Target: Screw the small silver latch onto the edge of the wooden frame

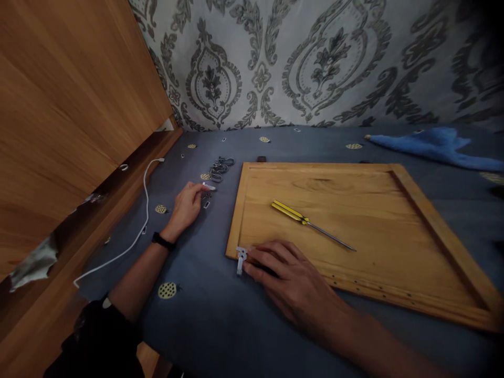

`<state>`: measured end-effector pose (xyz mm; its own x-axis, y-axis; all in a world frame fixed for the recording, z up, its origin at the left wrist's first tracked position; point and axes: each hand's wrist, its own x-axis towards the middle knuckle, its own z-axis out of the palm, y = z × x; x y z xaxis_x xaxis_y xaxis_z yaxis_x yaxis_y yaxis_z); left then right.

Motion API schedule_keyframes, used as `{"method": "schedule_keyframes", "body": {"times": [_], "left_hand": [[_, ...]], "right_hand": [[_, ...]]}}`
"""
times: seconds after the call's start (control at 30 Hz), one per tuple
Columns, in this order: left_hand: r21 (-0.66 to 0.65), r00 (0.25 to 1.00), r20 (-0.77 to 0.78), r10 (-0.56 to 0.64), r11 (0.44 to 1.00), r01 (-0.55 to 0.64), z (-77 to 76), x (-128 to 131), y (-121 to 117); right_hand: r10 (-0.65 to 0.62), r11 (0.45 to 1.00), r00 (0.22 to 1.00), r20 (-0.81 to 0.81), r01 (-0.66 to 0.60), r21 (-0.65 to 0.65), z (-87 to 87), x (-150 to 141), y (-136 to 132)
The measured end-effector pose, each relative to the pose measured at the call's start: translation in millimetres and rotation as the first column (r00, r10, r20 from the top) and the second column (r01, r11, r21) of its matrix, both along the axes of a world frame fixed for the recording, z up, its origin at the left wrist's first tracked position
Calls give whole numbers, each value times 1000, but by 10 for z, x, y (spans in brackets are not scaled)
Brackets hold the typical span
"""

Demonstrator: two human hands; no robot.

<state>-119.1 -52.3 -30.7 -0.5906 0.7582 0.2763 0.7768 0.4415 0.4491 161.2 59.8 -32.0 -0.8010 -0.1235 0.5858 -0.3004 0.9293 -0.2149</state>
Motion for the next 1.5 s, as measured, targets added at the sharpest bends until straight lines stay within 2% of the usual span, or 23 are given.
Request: {"method": "schedule_keyframes", "body": {"times": [0.37, 0.53, 0.9, 1.2, 1.5], "left_hand": [[55, 1000, -4, -8, 998, 8, -46, -85, -73], [53, 999, -13, -31, 998, 32, -49, -28, -74], [40, 999, -19, -38, 998, 39, 7, -6, -78], [8, 996, -19, -85, 996, 85, 84, 137, -78], [-30, 992, 2, -124, 992, 124, 124, 144, -110]], "right_hand": [[7, 1000, 1000, -23, -6, 21, -3, -10, 5], [7, 999, 1000, -24, -6, 34, 3, 2, 6], [15, 1000, 1000, -17, -14, 23, -21, -3, 8], [10, 1000, 1000, -9, -10, 23, 3, -1, 2], [21, 1000, 1000, 4, -21, 24, 3, -2, 9]]}}
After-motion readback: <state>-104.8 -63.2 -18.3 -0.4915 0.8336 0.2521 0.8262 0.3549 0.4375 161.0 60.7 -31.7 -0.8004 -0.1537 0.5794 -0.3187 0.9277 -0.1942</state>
